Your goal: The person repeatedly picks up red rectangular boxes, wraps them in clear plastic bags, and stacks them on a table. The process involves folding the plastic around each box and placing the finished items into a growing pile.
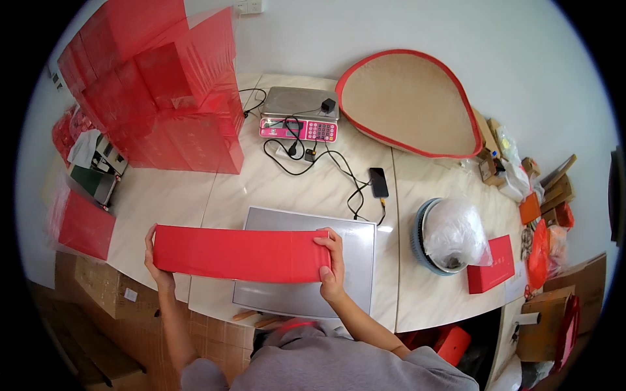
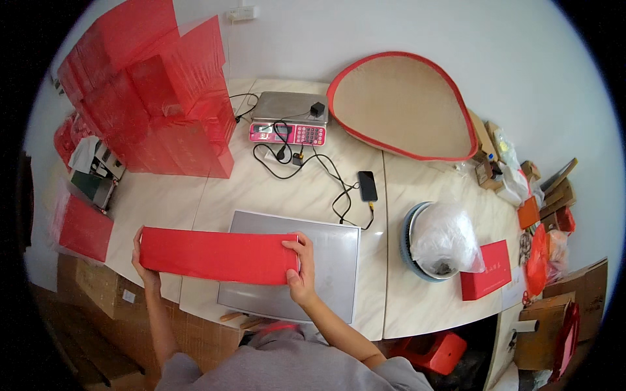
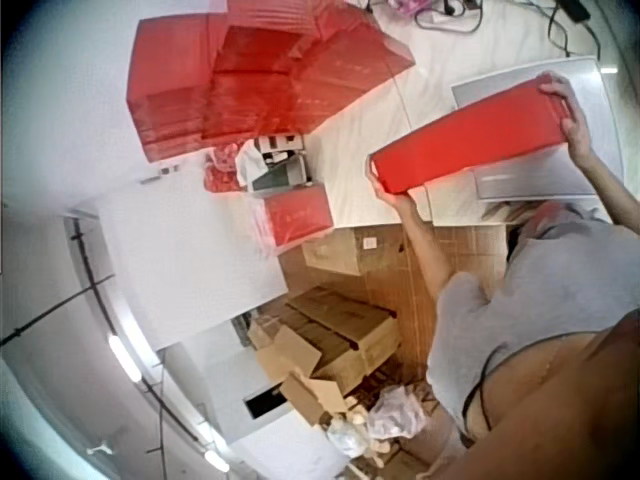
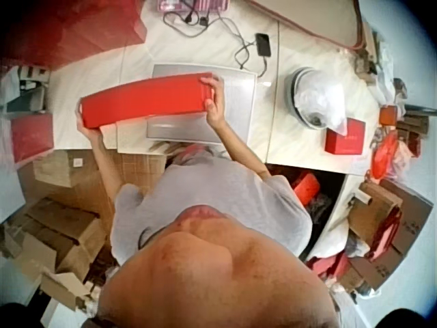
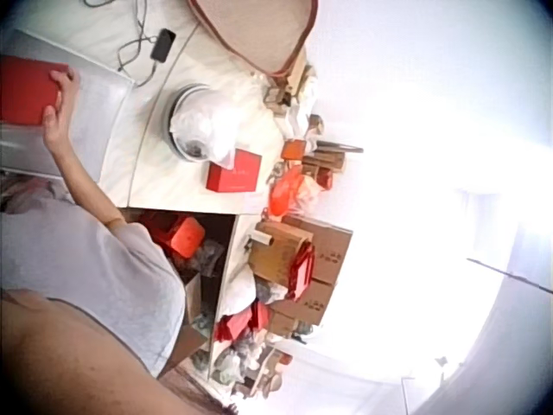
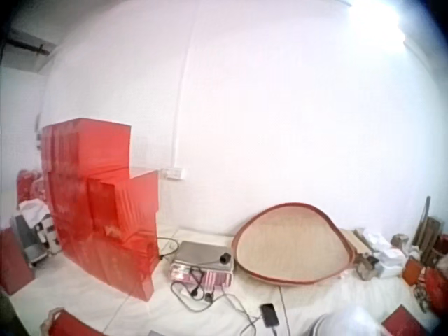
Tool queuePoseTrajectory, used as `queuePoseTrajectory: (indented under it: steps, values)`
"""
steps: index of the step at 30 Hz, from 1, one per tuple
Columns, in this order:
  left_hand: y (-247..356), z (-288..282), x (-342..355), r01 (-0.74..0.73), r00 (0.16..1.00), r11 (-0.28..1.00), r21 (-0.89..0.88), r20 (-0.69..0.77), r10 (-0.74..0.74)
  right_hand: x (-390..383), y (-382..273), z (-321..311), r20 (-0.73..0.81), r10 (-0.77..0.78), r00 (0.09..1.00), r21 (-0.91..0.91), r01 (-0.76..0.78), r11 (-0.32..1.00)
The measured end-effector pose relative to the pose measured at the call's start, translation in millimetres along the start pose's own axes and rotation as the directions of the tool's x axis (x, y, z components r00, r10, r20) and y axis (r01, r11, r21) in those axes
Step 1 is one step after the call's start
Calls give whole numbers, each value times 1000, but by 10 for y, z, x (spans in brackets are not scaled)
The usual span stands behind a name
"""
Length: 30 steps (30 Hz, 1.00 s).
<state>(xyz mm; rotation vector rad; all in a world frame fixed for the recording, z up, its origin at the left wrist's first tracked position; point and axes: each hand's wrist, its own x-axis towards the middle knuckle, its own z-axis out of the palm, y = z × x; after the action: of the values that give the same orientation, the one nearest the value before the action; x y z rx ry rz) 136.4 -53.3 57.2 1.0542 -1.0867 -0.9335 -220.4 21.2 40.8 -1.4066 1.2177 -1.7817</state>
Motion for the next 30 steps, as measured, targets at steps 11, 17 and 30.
queuePoseTrajectory:
  steps: [11, 17, 30]
  values:
    - [19, 738, -73, -77, 974, 997, 17, 214, 71, -127, 96, -836, -230, -23, 973, -64, 9, 998]
    - [-59, 1286, -366, 18, 938, 997, -76, 347, 9, -245, -50, -1412, -285, 0, 959, -41, -12, 999]
    - [-1184, 24, 76, 352, 931, 935, 53, 80, -355, -158, 42, -408, -187, 58, 981, -1, -60, 998]
